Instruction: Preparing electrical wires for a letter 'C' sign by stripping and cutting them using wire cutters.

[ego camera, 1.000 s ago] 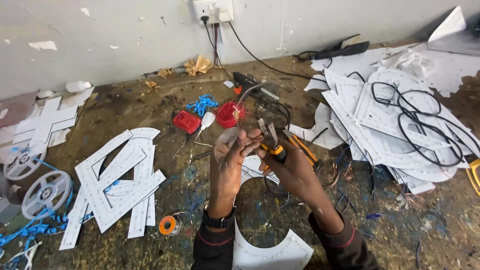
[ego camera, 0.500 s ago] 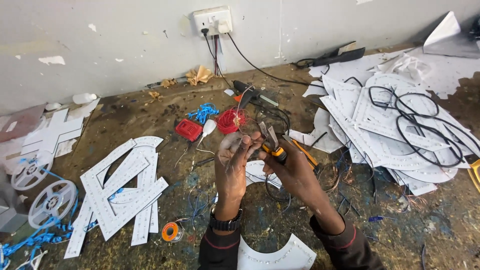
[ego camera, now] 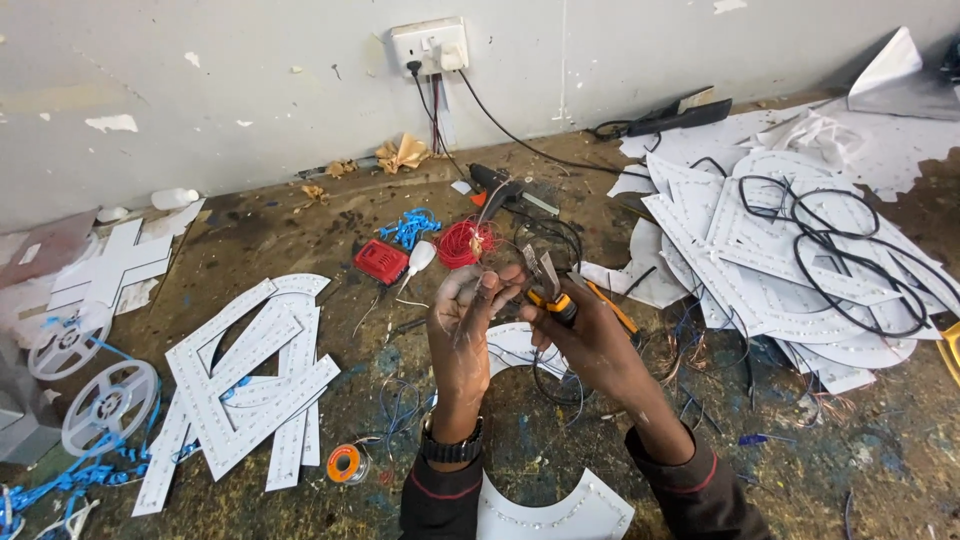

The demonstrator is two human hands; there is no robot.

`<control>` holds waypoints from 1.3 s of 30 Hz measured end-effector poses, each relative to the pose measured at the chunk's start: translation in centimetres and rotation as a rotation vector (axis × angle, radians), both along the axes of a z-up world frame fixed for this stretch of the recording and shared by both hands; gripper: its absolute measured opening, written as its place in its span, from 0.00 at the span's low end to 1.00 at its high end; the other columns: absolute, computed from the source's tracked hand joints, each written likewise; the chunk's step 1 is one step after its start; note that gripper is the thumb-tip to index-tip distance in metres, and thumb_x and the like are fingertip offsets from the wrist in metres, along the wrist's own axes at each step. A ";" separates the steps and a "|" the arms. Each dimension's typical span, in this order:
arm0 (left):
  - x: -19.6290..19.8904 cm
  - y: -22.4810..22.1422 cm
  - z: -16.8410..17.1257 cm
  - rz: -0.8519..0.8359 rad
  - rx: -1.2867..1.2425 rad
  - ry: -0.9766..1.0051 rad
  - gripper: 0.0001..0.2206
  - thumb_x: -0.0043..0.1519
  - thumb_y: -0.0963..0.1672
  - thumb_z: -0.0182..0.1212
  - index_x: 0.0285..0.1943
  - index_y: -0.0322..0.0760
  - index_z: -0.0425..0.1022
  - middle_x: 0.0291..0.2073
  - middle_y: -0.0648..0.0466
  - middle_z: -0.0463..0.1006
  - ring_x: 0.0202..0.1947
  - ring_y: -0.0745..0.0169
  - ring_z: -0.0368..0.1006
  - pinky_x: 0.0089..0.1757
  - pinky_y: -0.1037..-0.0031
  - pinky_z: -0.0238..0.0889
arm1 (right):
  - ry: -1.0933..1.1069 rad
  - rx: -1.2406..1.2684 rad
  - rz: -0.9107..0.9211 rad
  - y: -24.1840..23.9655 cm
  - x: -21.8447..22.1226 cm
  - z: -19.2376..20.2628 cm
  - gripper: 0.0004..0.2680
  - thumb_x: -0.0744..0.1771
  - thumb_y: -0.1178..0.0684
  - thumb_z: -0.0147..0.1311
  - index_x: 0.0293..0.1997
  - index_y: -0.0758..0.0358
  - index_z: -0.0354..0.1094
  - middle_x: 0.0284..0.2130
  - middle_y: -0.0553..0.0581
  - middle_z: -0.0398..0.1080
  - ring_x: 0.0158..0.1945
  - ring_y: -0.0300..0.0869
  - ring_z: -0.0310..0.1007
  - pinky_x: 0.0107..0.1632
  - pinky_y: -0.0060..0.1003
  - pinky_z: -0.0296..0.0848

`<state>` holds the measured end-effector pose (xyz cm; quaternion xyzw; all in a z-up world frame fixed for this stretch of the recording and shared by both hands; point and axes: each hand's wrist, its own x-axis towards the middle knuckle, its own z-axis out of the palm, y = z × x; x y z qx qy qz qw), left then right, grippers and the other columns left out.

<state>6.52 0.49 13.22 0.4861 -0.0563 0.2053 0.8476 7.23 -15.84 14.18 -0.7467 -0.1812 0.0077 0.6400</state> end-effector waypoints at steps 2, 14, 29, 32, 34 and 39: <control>0.5 0.2 -0.6 -0.010 -0.002 0.003 0.19 0.71 0.44 0.71 0.60 0.18 0.77 0.53 0.25 0.87 0.60 0.31 0.83 0.62 0.36 0.75 | -0.002 -0.012 0.012 -0.1 0.0 -0.2 0.09 0.73 0.56 0.60 0.55 0.75 0.75 0.25 0.69 0.82 0.30 0.49 0.84 0.36 0.43 0.81; 1.0 0.4 -1.9 0.056 0.049 -0.057 0.19 0.70 0.44 0.73 0.60 0.17 0.78 0.49 0.26 0.88 0.58 0.33 0.83 0.58 0.35 0.80 | -0.060 -0.106 -0.077 -0.1 -0.5 1.1 0.12 0.72 0.55 0.63 0.60 0.74 0.75 0.27 0.66 0.83 0.31 0.51 0.87 0.38 0.46 0.82; 0.7 0.1 -1.6 0.126 0.137 -0.046 0.18 0.69 0.43 0.74 0.59 0.19 0.79 0.51 0.26 0.88 0.57 0.40 0.85 0.57 0.47 0.82 | -0.033 -0.360 -0.225 0.8 1.4 -2.1 0.19 0.73 0.45 0.65 0.62 0.75 0.75 0.25 0.73 0.79 0.23 0.52 0.76 0.29 0.44 0.71; 1.1 -0.8 -2.0 0.144 0.127 -0.072 0.20 0.70 0.45 0.73 0.62 0.22 0.76 0.55 0.26 0.87 0.59 0.37 0.85 0.60 0.48 0.80 | -0.009 -0.434 -0.286 1.1 2.2 -3.4 0.24 0.71 0.40 0.69 0.64 0.75 0.76 0.27 0.75 0.80 0.23 0.53 0.77 0.27 0.44 0.69; 1.5 -2.3 -3.1 0.163 0.132 -0.076 0.23 0.71 0.48 0.71 0.66 0.24 0.74 0.56 0.25 0.86 0.60 0.32 0.84 0.62 0.47 0.78 | 0.003 -0.476 -0.322 1.2 2.7 -4.9 0.26 0.69 0.37 0.72 0.64 0.76 0.77 0.28 0.77 0.80 0.22 0.53 0.78 0.26 0.43 0.68; -1.4 -5.4 -2.4 0.338 -0.114 -0.113 0.22 0.79 0.51 0.57 0.73 0.32 0.71 0.52 0.45 0.76 0.63 0.55 0.71 0.67 0.46 0.65 | -0.135 -0.333 -0.410 2.1 0.5 -5.2 0.25 0.67 0.45 0.74 0.65 0.75 0.77 0.46 0.82 0.81 0.48 0.75 0.83 0.44 0.71 0.86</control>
